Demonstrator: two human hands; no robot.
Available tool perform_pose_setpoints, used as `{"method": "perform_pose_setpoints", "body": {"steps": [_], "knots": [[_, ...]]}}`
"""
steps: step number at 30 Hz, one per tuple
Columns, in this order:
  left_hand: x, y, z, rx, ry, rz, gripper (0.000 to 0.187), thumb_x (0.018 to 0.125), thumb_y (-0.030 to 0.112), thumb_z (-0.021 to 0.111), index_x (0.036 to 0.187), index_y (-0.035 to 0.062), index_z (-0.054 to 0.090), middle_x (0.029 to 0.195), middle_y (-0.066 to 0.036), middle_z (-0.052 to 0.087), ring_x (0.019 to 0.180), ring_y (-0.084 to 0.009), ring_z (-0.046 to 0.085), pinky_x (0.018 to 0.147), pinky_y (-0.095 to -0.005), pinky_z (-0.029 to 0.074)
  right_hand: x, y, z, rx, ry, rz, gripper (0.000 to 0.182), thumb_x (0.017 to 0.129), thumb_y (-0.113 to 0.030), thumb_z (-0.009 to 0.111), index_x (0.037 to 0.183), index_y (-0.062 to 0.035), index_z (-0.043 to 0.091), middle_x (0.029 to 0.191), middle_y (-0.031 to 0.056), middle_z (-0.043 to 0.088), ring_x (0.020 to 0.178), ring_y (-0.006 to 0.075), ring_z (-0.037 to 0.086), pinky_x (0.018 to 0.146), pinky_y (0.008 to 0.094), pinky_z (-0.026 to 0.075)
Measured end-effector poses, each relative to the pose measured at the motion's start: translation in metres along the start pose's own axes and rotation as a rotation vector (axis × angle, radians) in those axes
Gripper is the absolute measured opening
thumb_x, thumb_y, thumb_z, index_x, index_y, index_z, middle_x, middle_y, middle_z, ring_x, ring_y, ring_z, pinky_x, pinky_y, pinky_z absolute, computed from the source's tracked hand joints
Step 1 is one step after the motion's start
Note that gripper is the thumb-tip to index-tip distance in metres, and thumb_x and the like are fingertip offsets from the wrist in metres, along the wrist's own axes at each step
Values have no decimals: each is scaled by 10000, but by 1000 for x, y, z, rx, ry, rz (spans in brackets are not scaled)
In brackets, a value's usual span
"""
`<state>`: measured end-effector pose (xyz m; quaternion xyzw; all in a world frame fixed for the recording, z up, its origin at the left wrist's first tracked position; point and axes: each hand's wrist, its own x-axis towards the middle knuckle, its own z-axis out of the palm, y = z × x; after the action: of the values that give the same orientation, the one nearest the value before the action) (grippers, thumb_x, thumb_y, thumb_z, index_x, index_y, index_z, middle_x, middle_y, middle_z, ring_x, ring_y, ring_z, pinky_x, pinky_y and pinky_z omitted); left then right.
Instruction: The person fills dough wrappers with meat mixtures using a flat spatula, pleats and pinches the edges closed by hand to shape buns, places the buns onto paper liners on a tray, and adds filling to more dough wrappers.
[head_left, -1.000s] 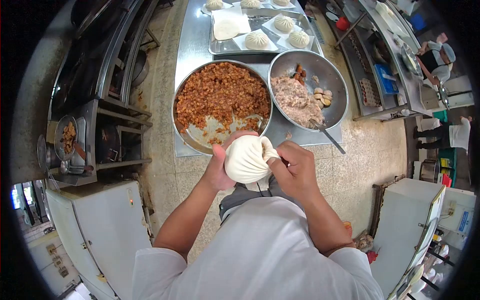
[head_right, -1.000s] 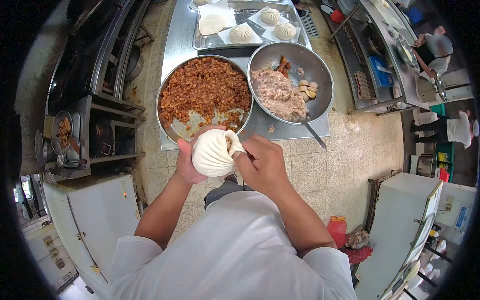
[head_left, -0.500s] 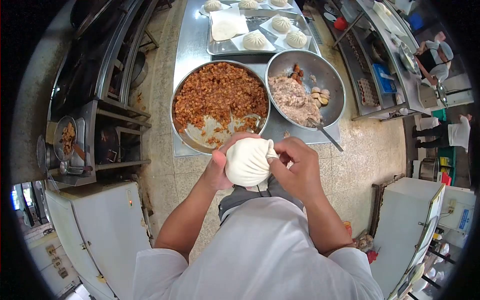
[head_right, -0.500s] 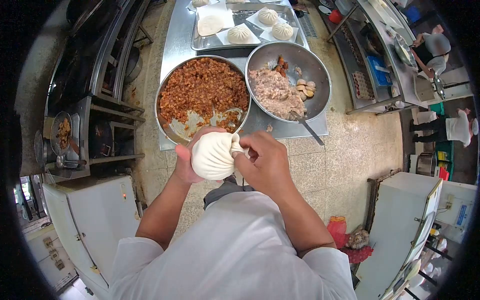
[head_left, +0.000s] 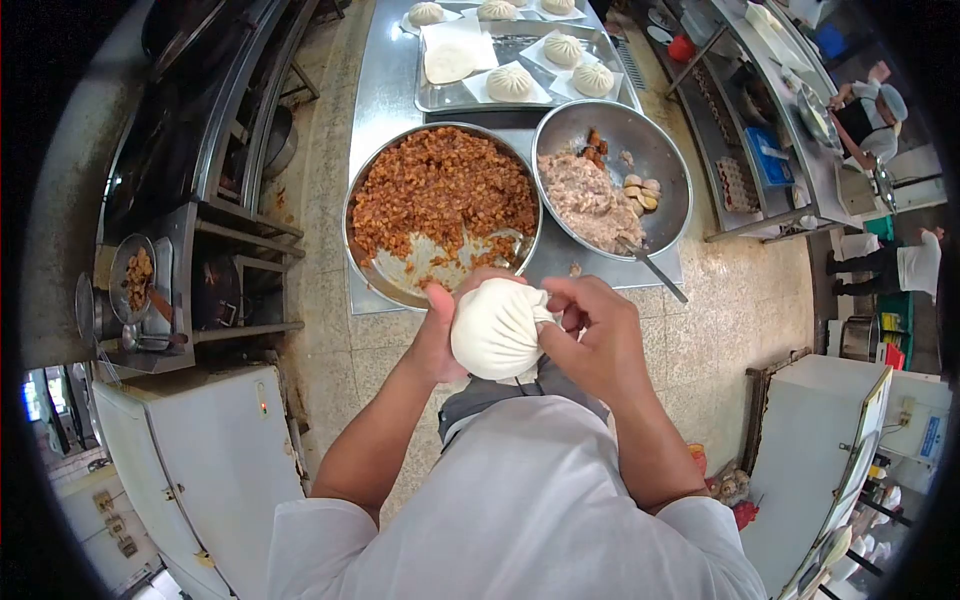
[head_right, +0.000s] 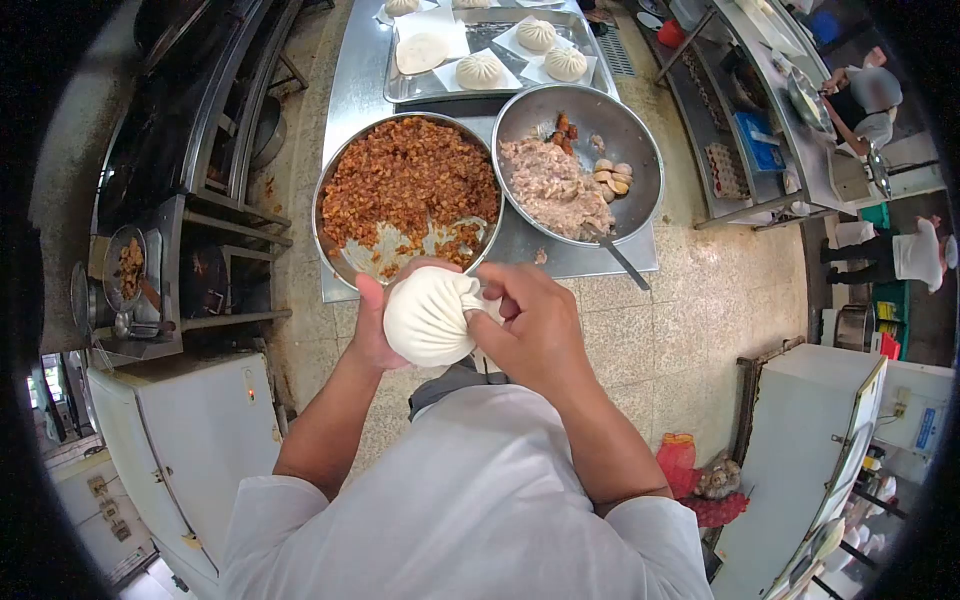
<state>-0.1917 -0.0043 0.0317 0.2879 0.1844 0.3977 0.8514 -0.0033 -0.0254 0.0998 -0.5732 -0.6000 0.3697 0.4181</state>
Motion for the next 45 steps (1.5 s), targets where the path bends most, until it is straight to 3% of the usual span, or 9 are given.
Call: {"method": "perform_pose_setpoints", "body": {"steps": [5,8,10,13,18,29,31,34,45], "knots": [[-1,-3,-10,119,-100,-19,1057,772,890,323,1387,34,415,1333,-145,528,1251,-229,528,1069,-431,429,2,9,-1,14,-89,-7,136,782,-57,672,904,-3,701,695,103,583,617,216,577,557,332,448],[-1,-8,-11,-9,104,46,1124,728,930,316,1410,42,411,1260,-167,585,1084,-235,640,886,-406,560,0,10,0,-23,-101,-61,133,782,-61,671,896,2,698,700,108,588,613,235,583,560,345,450],[-6,-9,-22,-439,-98,-134,1207,667,976,309,1433,49,409,1156,-179,641,799,-231,708,539,-333,587,0,10,-2,-29,-118,-87,132,781,-64,671,890,6,696,698,111,588,611,247,587,558,353,448],[-6,-11,-7,-431,102,-153,1256,625,1001,309,1440,52,415,1094,-177,664,598,-225,686,323,-283,480,-1,10,-2,-6,-166,-36,128,786,-47,683,901,9,692,732,98,604,614,197,599,554,324,455],[-7,-14,-14,-405,2,-79,1229,650,982,337,1430,36,420,1112,-192,655,614,-230,690,356,-293,517,-1,6,-1,172,-112,72,232,780,-21,724,1007,-12,681,823,36,577,634,83,539,575,238,461],[-4,-15,-15,-452,-142,-140,1156,703,951,349,1375,20,475,1139,-185,647,714,-247,704,439,-334,559,-2,3,1,66,-150,-3,192,741,-37,707,931,-15,689,767,52,576,630,145,548,573,284,452],[2,-2,8,-365,491,-240,1096,741,933,320,1345,40,515,1157,-154,654,860,-263,702,547,-373,585,-4,6,2,10,-146,-15,150,739,-41,704,886,-14,691,731,63,580,620,175,556,570,308,451],[-5,-10,-13,-409,130,-170,1059,774,914,302,1325,41,536,1187,-137,650,1002,-274,676,680,-399,595,-6,11,3,-25,-109,-102,86,737,-47,714,813,-20,685,666,80,571,611,226,560,563,347,440],[-7,-11,-2,-568,61,-21,1004,808,872,363,1290,16,573,1220,-178,641,1071,-325,653,938,-470,531,-3,-4,3,21,-80,-113,235,725,-79,766,949,-51,699,837,70,568,678,198,555,611,316,457]]}}
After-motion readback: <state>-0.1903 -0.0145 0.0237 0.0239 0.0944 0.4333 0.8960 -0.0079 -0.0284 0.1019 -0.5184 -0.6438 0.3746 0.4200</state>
